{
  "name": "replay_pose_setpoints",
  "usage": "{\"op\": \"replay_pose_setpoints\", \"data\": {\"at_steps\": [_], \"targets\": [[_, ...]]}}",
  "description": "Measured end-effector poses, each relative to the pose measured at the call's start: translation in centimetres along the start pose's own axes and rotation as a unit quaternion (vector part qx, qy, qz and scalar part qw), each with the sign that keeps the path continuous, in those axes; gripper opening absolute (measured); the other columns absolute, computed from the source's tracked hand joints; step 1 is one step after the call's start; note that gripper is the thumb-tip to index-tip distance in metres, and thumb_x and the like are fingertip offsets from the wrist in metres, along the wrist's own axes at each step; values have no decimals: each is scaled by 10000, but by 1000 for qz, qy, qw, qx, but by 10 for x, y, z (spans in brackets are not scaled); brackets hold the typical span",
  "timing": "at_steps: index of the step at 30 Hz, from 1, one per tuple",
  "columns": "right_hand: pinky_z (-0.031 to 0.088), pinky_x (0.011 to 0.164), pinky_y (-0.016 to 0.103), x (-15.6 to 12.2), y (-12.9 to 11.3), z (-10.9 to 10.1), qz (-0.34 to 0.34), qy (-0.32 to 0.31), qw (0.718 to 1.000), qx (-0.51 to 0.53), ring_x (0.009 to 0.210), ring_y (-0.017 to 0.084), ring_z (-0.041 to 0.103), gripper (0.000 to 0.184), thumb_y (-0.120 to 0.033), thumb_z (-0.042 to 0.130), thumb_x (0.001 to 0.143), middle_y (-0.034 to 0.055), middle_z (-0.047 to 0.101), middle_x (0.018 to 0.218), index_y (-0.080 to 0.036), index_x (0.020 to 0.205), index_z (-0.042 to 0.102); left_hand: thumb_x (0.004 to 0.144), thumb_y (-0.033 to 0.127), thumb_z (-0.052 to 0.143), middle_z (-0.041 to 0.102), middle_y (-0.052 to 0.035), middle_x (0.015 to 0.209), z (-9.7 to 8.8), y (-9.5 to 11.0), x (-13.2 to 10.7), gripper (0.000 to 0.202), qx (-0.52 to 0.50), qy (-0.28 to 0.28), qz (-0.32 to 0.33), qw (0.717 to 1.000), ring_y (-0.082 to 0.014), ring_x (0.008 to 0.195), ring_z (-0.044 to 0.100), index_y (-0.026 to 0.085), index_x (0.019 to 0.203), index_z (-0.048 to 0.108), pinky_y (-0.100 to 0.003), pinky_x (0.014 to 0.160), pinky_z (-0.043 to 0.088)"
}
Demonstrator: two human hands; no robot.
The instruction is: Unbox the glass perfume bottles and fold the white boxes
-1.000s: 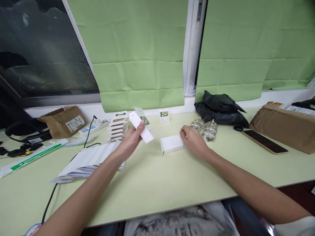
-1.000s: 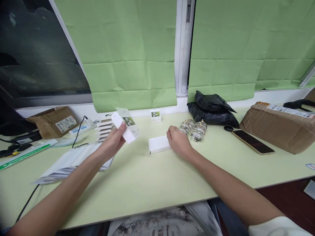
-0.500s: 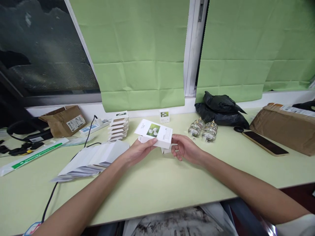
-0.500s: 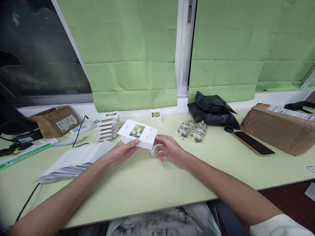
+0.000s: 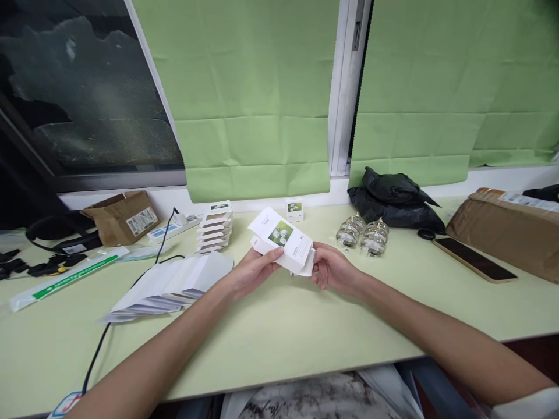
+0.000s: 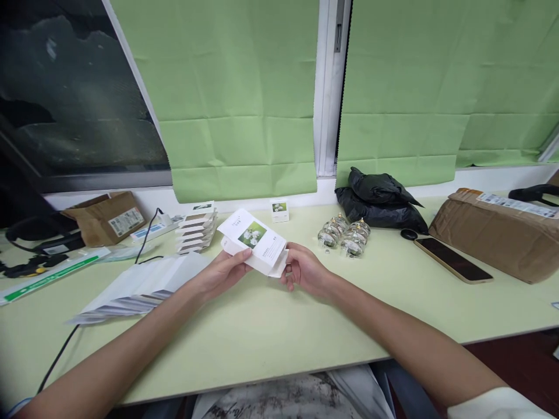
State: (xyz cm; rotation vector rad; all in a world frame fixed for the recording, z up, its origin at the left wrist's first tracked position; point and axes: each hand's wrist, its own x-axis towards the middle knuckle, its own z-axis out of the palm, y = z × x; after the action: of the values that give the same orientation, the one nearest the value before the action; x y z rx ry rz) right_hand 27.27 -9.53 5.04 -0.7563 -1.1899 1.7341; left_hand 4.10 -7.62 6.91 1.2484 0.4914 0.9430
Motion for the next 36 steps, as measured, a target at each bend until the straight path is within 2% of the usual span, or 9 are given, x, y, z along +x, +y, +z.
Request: {"op": "replay_pose_setpoints", "data": {"at_steps": [5,8,11,16,22,26,28,32,36], "targets": [[392,381,202,-2,2,3,-59,57,989,-120,515,122,549,426,-265,540,821,-23,608,850,-282,1245,498,957,306,715,644,-103,1447,1,5,2,467,-41,33,12,999,-280,1369,572,242,1405,605,-450,1166,447],[497,575,264,-6,7,7,-214,139,927,-276,724,143,583,332,-225,557,855,22,567,1106,-299,1179,558,972,326,698,636,-92,1459,2,6,3,453,-50,53,10,997,-270,1356,586,256,1409,602,-454,1167,457],[512,779,336,-8,9,8,-287,124,873,-376,903,192,572,191,-240,536,939,72,523,1185,-259,1053,689,975,325,696,625,-87,1473,3,6,4,447,-51,67,17,996,-263,1363,581,260,1407,601,-453,1179,452],[498,848,349,-6,7,4,-278,79,889,-355,1035,225,582,227,-370,591,989,80,517,1205,-287,1136,742,981,329,687,625,-97,1471,1,4,4,419,-56,65,22,996,-265,1365,580,242,1384,615,-457,1184,451],[476,972,390,-2,6,1,-262,6,911,-318,1149,254,583,233,-429,618,986,83,602,1179,-255,951,769,970,333,699,637,-97,1455,0,4,4,371,-42,83,13,996,-268,1338,604,229,1323,656,-441,1165,473],[509,813,339,7,14,-8,-241,127,914,-299,920,195,611,212,-443,657,944,46,613,1066,-245,1020,669,935,339,740,673,-109,1405,-3,0,5,383,-7,107,3,994,-281,1293,638,218,1292,677,-447,1138,496],[498,702,302,11,16,-11,-226,171,920,-269,810,168,593,332,-431,719,890,19,618,1031,-259,1137,580,918,357,757,687,-123,1382,-6,-3,6,401,10,106,-6,994,-294,1269,654,208,1283,685,-451,1117,512],[493,682,292,10,14,-9,-202,85,944,-248,838,180,625,331,-423,670,921,38,670,1013,-227,1172,583,908,389,767,707,-138,1347,-9,-7,8,421,29,98,-6,995,-305,1228,679,193,1273,693,-448,1077,541],[513,732,315,2,12,-1,-227,93,920,-306,841,185,627,392,-416,707,902,48,699,1057,-235,1238,615,914,422,756,727,-148,1305,-9,-6,8,418,42,109,-6,993,-301,1174,708,169,1242,701,-437,1030,569]]}}
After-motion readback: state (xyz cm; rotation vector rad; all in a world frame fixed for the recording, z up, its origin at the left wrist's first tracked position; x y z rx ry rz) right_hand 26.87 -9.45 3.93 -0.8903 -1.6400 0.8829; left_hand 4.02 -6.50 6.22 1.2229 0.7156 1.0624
